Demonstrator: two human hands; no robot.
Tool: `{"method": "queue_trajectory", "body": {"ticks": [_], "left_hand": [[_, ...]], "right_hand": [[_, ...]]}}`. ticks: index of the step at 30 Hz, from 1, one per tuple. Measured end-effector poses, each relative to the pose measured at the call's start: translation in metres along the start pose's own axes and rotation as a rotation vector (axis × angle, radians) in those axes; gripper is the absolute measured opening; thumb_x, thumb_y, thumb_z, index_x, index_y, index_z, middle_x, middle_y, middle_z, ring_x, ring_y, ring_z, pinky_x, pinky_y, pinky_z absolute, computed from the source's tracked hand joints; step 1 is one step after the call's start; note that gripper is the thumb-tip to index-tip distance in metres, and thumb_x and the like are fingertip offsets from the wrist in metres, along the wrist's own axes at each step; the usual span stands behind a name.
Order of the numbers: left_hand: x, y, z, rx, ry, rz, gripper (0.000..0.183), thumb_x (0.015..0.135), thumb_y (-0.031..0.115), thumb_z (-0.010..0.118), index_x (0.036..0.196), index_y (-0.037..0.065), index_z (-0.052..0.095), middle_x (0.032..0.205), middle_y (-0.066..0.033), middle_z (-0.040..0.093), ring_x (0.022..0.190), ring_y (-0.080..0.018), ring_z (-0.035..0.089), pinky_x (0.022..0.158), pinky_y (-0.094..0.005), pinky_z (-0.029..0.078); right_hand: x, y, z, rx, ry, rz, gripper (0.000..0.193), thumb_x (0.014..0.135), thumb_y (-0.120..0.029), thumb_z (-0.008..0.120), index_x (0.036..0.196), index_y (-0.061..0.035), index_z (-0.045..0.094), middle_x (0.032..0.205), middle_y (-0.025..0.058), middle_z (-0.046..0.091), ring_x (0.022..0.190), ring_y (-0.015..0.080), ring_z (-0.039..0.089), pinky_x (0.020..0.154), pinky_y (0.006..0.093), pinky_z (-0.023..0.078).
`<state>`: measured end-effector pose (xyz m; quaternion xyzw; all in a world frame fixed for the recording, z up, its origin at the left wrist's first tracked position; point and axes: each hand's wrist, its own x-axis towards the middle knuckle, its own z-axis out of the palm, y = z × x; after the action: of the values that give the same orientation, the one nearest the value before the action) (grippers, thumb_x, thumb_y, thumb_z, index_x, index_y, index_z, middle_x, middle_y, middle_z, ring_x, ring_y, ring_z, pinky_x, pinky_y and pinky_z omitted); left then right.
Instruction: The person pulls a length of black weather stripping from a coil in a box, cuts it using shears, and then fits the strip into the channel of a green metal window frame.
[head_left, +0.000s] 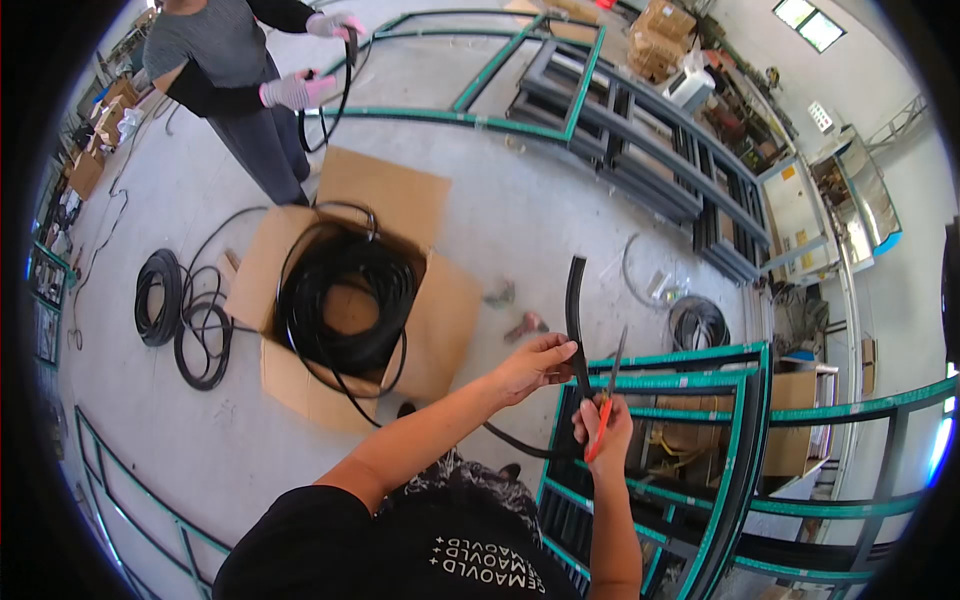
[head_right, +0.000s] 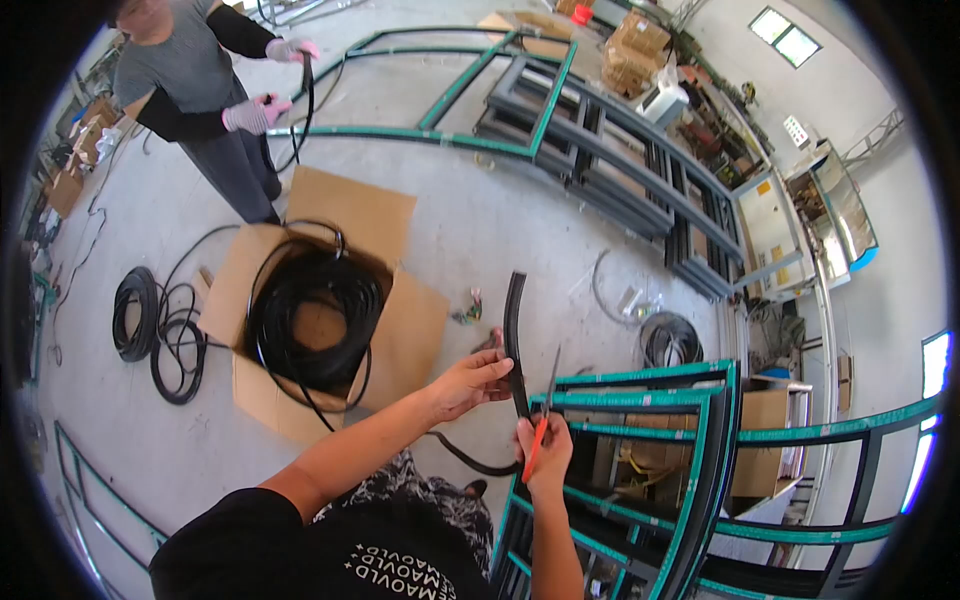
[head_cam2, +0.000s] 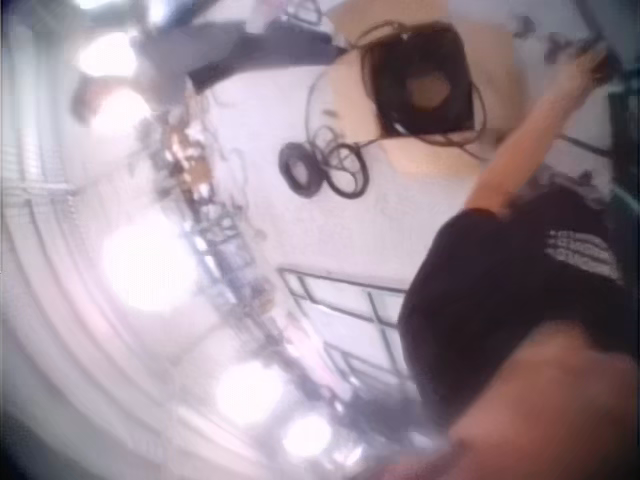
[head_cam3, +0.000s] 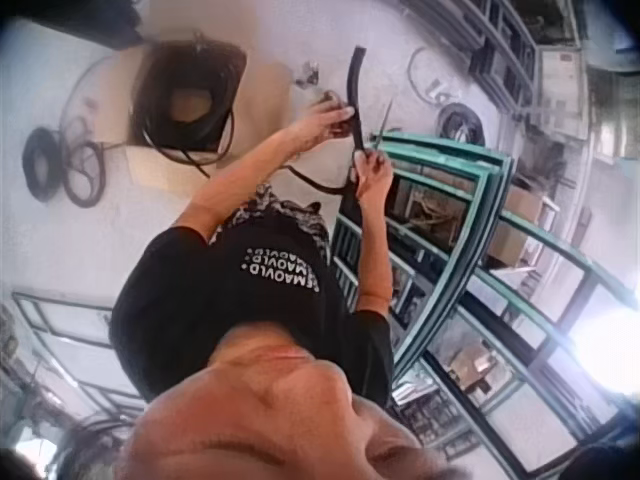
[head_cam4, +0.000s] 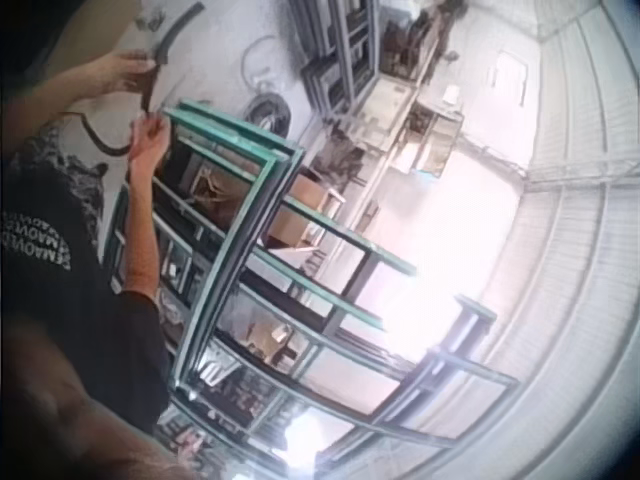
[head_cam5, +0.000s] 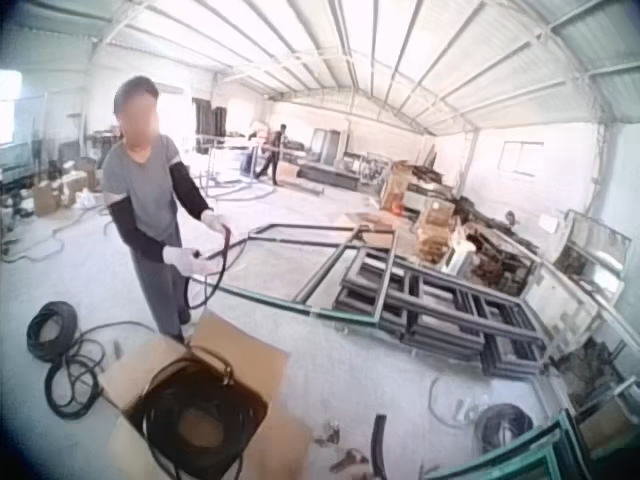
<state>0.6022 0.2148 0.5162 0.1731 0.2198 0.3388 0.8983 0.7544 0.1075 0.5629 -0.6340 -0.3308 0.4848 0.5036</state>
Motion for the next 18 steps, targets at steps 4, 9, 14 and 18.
{"method": "queue_trajectory", "body": {"ticks": [4,9,14,18], "left_hand": [[0.007,-0.084,0.015,0.117,-0.003,0.082,0.028,0.1,0.031,0.045,0.115,0.009,0.053,0.113,-0.0059,0.059,0.107,-0.0173,0.055,0.098,-0.0349,0.041],[0.028,-0.276,0.009,0.59,-0.02,0.031,0.042,0.099,0.035,0.047,0.123,0.002,0.047,0.117,-0.0105,0.056,0.107,-0.0214,0.055,0.098,-0.0355,0.04],[0.054,-0.432,0.093,1.047,0.226,0.141,0.037,0.093,0.03,0.059,0.114,0.001,0.051,0.089,-0.0108,0.065,0.081,-0.0234,0.064,0.075,-0.0341,0.052],[0.099,-0.518,0.192,-0.54,0.326,-0.327,0.027,0.095,0.03,0.055,0.103,0.005,0.049,0.079,-0.0075,0.061,0.069,-0.0181,0.063,0.067,-0.0326,0.055]], "right_hand": [[0.008,0.02,-0.038,0.035,-0.016,0.091,0.019,0.087,-0.011,0.066,0.088,-0.0036,0.049,0.067,0.0052,0.058,0.049,0.0081,0.051,0.043,0.0207,0.038],[0.037,0.064,-0.16,-0.092,-0.045,0.124,0.018,0.087,-0.009,0.065,0.086,-0.0034,0.049,0.067,0.0088,0.059,0.046,0.0117,0.05,0.042,0.0251,0.039],[0.092,0.119,-0.298,-0.597,-0.332,0.169,0.02,0.085,-0.014,0.067,0.089,-0.0024,0.052,0.067,0.0075,0.06,0.048,0.0134,0.054,0.042,0.0271,0.043],[0.119,0.217,-0.415,-1.016,-0.528,0.528,0.021,0.082,-0.018,0.067,0.084,-0.0006,0.055,0.068,0.0122,0.063,0.055,0.0217,0.062,0.049,0.033,0.047]]}}
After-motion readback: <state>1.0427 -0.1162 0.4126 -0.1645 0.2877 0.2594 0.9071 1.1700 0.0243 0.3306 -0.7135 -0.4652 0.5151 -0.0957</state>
